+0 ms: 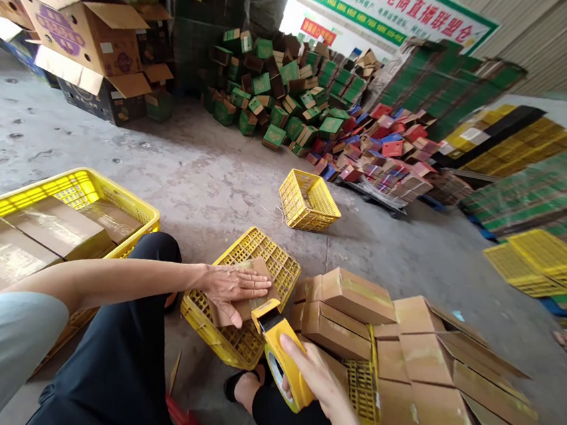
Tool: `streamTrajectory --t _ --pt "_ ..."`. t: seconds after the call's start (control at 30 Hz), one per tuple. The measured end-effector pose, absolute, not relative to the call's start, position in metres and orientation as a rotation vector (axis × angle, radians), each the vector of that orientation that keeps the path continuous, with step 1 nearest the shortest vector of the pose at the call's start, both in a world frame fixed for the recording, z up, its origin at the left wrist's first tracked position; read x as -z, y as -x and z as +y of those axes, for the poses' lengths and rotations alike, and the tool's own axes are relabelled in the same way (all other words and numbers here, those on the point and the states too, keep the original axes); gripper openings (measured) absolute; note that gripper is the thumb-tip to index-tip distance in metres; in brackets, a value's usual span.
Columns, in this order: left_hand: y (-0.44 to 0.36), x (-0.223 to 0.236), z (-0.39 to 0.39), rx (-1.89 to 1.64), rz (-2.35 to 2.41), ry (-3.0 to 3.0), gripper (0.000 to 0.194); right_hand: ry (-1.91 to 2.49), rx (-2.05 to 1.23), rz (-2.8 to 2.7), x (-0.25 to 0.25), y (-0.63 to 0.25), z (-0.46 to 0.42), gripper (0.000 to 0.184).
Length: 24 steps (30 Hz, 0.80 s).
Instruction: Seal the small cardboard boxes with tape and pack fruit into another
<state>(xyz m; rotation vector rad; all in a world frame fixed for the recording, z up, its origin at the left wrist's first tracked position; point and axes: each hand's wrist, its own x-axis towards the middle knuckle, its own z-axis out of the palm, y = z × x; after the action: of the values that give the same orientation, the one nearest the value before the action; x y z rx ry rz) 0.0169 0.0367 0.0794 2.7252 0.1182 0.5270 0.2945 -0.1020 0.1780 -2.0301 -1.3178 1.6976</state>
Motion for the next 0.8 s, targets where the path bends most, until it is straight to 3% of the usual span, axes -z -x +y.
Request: streamTrajectory --t 0.43,0.8 --pt "-0.022 -0.084 0.029 -0.473 0.133 -2.73 0.102 1.928 -1.801 -1.291 -0.174 -0.302 -0.106 0.061" --pt "-0.031 -0.092 0.021 -0.398 0.186 -2.732 0.103 1.96 -1.783 -1.224 -0.148 -0.316 -0.133 0.075"
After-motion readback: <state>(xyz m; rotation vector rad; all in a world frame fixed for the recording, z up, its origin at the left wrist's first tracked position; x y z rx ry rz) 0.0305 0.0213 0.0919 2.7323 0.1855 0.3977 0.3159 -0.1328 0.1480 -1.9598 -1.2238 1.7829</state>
